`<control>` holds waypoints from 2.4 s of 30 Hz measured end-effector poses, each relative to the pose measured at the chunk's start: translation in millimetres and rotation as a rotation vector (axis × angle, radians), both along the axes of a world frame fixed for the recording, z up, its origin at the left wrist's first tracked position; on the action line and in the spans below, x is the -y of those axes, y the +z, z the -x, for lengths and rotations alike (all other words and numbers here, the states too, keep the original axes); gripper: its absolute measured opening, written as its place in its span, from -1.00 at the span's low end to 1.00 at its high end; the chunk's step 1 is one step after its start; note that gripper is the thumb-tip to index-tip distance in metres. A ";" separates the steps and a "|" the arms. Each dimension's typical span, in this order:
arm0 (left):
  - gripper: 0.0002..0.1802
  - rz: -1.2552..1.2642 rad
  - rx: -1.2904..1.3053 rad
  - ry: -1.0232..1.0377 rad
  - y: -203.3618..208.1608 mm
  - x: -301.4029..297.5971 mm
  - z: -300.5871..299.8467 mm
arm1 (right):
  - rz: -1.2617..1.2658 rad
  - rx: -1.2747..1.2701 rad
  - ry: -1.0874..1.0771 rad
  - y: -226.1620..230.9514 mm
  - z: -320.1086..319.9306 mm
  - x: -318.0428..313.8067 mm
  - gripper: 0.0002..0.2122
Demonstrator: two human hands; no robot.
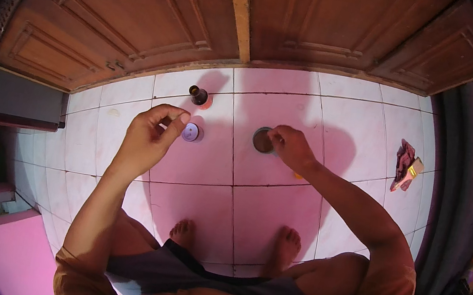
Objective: The person mixes liquid from a small bottle into a cup containing brown liquid using a small stick, and then dips a brush into the mixture.
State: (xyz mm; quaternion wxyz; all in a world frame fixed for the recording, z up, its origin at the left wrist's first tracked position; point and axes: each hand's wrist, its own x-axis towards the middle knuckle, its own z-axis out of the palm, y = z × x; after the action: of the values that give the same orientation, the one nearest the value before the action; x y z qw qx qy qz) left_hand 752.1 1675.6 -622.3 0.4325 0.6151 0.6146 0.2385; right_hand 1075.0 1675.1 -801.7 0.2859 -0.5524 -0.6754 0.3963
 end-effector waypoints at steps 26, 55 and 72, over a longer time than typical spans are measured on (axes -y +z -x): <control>0.06 0.053 -0.009 -0.192 -214.2 -113.2 35.6 | -0.079 0.031 -0.091 -11.3 -22.0 -1.3 -0.92; -0.31 -0.295 -0.083 -0.366 -185.2 -101.7 -20.1 | -0.143 0.069 -0.134 -9.4 -17.2 6.5 -0.92; -0.33 -0.371 -0.219 -0.592 -167.1 -65.7 -49.3 | 0.098 0.045 -0.062 3.5 -19.9 17.7 -0.85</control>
State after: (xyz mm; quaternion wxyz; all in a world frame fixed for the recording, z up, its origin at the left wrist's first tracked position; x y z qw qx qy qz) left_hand 801.3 1741.4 -789.4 0.2958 0.8561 0.3989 0.1431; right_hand 1094.9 1657.4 -798.2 0.2555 -0.5951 -0.6440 0.4072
